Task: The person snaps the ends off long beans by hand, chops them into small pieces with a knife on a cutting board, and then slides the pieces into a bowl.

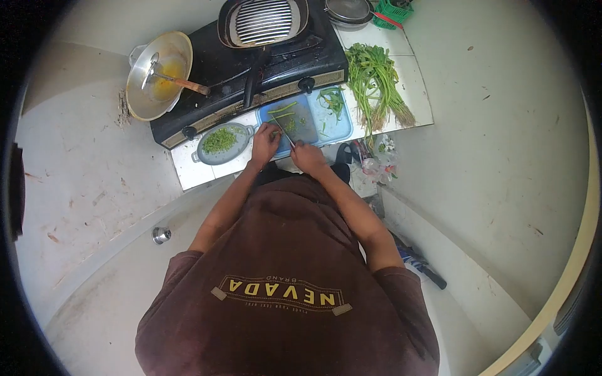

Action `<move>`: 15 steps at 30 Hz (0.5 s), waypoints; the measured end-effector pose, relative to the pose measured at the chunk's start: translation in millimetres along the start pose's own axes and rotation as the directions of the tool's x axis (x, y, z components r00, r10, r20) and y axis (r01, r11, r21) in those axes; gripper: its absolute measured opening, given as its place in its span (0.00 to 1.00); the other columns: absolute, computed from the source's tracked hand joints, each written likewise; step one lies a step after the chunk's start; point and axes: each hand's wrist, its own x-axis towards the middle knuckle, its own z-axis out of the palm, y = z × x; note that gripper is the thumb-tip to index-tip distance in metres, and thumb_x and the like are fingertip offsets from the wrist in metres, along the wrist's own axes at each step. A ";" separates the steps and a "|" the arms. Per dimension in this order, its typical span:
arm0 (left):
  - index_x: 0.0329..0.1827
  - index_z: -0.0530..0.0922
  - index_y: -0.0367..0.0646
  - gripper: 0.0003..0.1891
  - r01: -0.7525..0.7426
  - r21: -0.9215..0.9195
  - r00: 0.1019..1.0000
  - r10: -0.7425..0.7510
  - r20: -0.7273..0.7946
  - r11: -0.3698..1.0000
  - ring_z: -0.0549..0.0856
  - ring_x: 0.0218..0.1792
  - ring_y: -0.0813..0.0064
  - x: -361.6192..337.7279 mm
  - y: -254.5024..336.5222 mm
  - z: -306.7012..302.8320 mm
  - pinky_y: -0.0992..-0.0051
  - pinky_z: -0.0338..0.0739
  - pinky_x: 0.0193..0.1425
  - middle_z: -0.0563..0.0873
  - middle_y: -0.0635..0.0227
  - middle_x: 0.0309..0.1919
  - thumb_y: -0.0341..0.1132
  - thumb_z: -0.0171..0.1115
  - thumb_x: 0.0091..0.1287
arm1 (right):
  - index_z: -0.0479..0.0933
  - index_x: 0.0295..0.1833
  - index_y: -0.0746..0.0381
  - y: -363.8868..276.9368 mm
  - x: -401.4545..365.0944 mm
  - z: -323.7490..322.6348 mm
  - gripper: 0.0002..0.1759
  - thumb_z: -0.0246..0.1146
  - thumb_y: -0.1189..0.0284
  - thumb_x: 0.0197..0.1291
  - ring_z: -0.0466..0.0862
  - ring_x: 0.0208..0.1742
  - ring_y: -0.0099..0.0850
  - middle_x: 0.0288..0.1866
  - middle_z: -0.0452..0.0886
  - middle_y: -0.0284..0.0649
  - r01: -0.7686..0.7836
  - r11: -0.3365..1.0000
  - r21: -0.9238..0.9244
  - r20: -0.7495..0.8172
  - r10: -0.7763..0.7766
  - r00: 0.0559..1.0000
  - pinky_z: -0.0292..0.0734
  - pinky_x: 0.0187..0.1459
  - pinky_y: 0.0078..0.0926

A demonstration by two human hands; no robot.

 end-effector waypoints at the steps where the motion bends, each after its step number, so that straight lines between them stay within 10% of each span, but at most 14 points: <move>1: 0.42 0.84 0.38 0.05 -0.006 0.005 1.000 0.006 -0.001 1.000 0.83 0.35 0.57 -0.4 -1.0 -0.2 0.62 0.80 0.43 0.80 0.57 0.39 0.24 0.66 0.65 | 0.75 0.45 0.70 -0.8 -3.7 -4.2 0.22 0.55 0.58 0.73 0.88 0.36 0.58 0.31 0.86 0.59 -0.002 1.000 0.001 0.011 0.002 1.000 0.84 0.40 0.56; 15: 0.43 0.83 0.39 0.05 -0.025 0.067 1.000 0.024 0.017 0.997 0.83 0.34 0.58 0.7 -3.6 -1.1 0.62 0.79 0.41 0.78 0.58 0.37 0.25 0.67 0.65 | 0.77 0.47 0.69 -6.0 -13.5 -12.9 0.22 0.54 0.57 0.73 0.88 0.40 0.57 0.35 0.87 0.58 -0.068 0.998 0.009 0.058 0.068 0.996 0.83 0.46 0.57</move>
